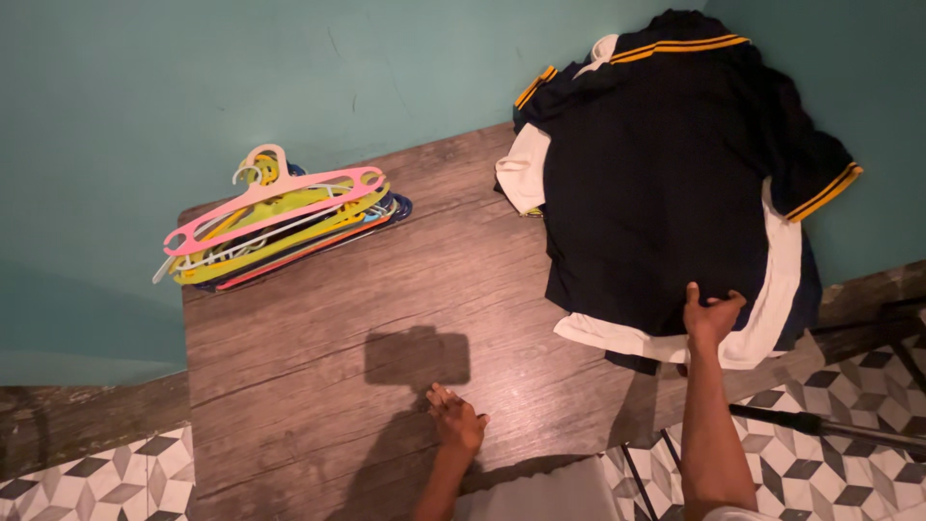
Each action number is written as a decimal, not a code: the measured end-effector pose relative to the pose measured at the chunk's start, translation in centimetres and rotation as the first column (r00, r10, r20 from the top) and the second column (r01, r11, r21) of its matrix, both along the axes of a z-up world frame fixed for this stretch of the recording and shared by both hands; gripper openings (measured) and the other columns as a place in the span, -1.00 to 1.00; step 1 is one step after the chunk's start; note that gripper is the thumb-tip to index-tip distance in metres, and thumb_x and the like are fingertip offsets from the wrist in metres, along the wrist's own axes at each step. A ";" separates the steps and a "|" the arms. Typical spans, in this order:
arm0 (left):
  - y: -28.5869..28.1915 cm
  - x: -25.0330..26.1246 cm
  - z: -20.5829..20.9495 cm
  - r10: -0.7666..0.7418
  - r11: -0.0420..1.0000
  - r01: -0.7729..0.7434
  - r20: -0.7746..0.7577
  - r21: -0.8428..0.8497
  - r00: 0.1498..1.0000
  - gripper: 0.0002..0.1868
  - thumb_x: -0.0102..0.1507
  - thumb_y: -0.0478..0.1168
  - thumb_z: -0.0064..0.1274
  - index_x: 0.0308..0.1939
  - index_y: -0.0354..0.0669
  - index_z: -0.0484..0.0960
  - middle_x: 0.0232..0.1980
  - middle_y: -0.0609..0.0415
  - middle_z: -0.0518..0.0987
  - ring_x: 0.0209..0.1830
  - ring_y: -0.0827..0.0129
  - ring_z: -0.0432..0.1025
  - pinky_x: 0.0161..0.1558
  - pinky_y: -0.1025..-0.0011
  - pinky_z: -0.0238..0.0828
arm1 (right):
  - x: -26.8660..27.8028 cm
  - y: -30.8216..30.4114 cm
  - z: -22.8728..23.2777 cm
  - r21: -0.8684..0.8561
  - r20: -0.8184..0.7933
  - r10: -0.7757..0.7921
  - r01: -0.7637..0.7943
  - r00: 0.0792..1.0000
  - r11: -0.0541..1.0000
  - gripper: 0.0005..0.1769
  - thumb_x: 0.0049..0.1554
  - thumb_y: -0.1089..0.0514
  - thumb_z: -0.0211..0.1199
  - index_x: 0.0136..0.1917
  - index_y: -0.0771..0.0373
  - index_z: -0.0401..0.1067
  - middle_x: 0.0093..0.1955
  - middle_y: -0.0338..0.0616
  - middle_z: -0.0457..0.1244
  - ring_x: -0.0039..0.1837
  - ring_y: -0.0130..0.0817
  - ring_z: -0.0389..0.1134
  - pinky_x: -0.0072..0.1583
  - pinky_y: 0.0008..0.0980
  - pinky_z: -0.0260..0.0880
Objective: The person takes a black t-shirt and a black polo shirt from a pile on a table, places each on a plastic hanger, and hangs them on a metal clothing rack. The person smooths the shirts before hanging them.
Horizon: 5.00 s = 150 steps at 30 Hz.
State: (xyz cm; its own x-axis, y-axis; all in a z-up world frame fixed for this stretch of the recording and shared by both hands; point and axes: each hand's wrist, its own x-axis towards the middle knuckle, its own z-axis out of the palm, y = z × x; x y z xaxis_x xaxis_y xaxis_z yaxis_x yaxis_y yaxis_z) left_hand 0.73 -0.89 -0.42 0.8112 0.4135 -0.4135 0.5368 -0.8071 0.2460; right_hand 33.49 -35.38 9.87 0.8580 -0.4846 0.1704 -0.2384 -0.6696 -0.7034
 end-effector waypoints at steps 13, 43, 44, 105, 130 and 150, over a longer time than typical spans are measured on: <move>2.4 -2.5 0.0 -0.035 0.996 0.047 0.147 -0.079 0.989 0.11 0.16 0.18 0.24 0.46 -0.54 0.03 0.58 -0.48 -0.12 0.59 -0.35 -0.17 0.47 -0.12 -0.09 | -0.6 0.5 -0.2 -0.256 -0.023 0.076 -0.079 0.997 0.963 -0.78 0.24 0.06 0.41 0.00 0.26 0.54 -0.12 0.08 0.40 0.01 0.15 0.46 0.11 -0.03 0.44; 0.1 -2.2 -2.2 -0.052 0.997 0.048 0.053 0.064 0.997 0.07 0.20 0.16 0.20 0.47 -0.58 0.05 0.59 -0.57 -0.27 0.62 -0.40 -0.33 0.53 -0.03 -0.22 | -9.5 3.4 3.2 -0.041 0.423 0.515 -0.553 0.745 0.832 -0.75 0.29 0.22 0.33 0.11 0.47 0.41 0.46 0.21 0.23 0.44 0.05 0.27 0.40 -0.17 0.26; 0.1 -2.2 -1.8 -0.069 0.994 0.063 0.064 0.088 0.996 0.10 0.20 0.17 0.19 0.48 -0.59 0.02 0.59 -0.57 -0.27 0.62 -0.39 -0.32 0.54 -0.02 -0.23 | -10.8 5.0 3.7 -0.043 0.409 0.562 -0.600 0.719 0.799 -0.75 0.29 0.23 0.32 0.10 0.48 0.39 0.53 0.23 0.19 0.51 0.08 0.23 0.46 -0.15 0.21; -6.4 -0.5 22.4 0.116 0.578 0.497 0.668 -0.647 0.735 0.02 0.05 -0.23 0.39 0.50 -0.24 0.15 0.34 -0.31 0.44 0.33 -0.06 0.38 0.31 0.20 0.34 | -32.1 8.1 5.2 0.457 -0.004 0.918 -0.816 0.396 0.354 -0.46 0.08 -0.05 0.48 0.24 0.27 0.55 0.23 0.04 0.39 0.29 -0.07 0.44 0.33 -0.12 0.43; 0.0 -13.6 7.8 0.280 0.948 -0.141 0.538 -0.284 0.795 0.18 -0.10 0.10 0.51 0.38 -0.38 0.18 0.24 -0.46 0.38 0.28 -0.33 0.29 0.23 -0.06 0.19 | -26.7 13.8 -6.3 -0.038 -0.122 0.617 -0.625 0.777 0.780 -0.37 0.05 0.07 0.43 0.33 0.28 0.36 0.31 0.16 0.20 0.31 0.19 0.18 0.35 0.00 0.18; 9.0 -17.1 8.0 0.785 0.612 -0.390 0.467 -0.688 0.408 -0.63 0.36 -0.17 0.10 0.20 -0.25 0.62 0.10 -0.08 0.68 0.08 0.31 0.54 0.14 0.40 0.42 | -29.8 -0.7 -4.4 0.732 0.095 0.248 -0.237 0.964 0.639 -0.76 0.15 0.18 0.44 -0.12 0.17 0.35 -0.23 -0.38 0.19 -0.25 -0.60 0.16 -0.22 -0.54 0.16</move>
State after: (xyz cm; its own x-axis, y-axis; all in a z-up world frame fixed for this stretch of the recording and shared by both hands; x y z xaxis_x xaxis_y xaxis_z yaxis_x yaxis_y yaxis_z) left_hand -16.36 8.10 7.54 0.5109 0.8489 -0.1355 0.3306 -0.0485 0.9425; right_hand 3.73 -36.04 5.51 0.9625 -0.2206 -0.1580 -0.1565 0.0246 -0.9874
